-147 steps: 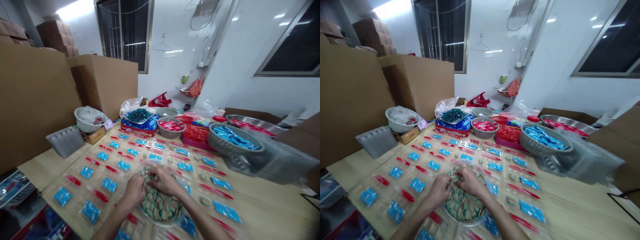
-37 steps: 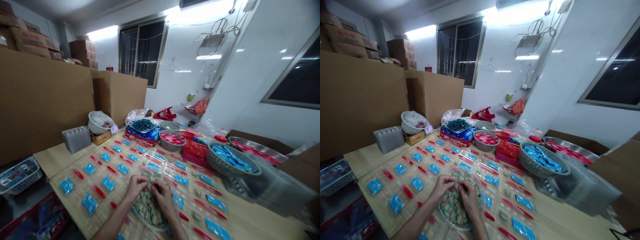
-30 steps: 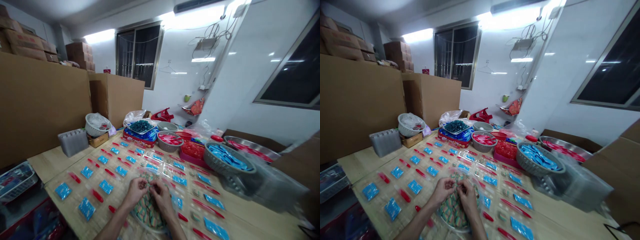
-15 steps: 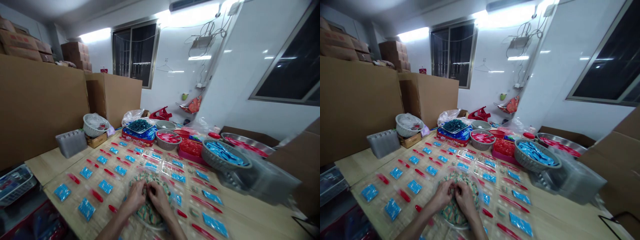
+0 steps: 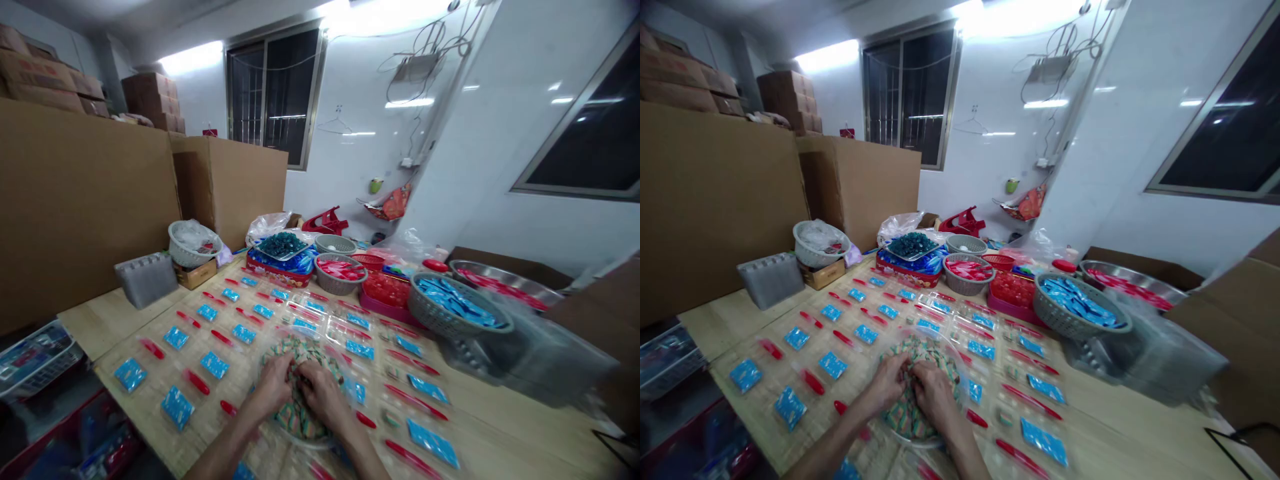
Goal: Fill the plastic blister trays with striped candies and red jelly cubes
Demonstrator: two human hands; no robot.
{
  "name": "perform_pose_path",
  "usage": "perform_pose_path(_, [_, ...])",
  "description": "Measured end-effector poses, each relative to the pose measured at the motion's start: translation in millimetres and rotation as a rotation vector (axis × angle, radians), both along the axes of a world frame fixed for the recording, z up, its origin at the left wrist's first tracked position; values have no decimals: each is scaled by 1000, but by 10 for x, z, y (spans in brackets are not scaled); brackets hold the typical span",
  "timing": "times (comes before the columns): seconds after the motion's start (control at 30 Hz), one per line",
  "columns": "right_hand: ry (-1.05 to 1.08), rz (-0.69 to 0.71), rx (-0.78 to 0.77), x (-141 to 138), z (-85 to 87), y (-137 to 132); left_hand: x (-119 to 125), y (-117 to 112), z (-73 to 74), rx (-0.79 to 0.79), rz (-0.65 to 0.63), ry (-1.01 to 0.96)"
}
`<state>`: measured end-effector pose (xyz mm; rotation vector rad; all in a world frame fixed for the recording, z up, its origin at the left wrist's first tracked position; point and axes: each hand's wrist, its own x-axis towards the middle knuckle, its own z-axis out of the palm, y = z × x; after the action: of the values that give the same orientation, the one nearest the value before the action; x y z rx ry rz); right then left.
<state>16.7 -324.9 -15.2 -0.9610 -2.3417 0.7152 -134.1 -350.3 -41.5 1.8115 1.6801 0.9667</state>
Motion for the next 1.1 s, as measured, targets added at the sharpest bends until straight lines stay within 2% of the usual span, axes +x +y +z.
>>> perform_pose_path(0.23, [-45, -22, 17, 0, -56, 12, 9, -4, 58, -55, -5, 58])
perform_pose_path(0.4, [42, -62, -6, 0, -50, 18, 22, -5, 116, -29, -3, 4])
perform_pose_path(0.5, [158, -93, -89, 19, -44, 62, 24, 22, 137, -63, 0, -162])
perform_pose_path(0.67, [366, -122, -307, 77, -100, 182, 28, 77, 85, -81, -74, -560])
perform_pose_path(0.77, [436, -120, -375, 102, -137, 216, 42, 89, 60, -103, -73, -697])
perform_pose_path(0.9, [440, -111, -374, 104, -111, 207, 55, 77, 86, -160, -27, -862])
perform_pose_path(1.1, [398, -86, -299, 84, 51, 148, 87, 30, 212, -189, 54, -1087])
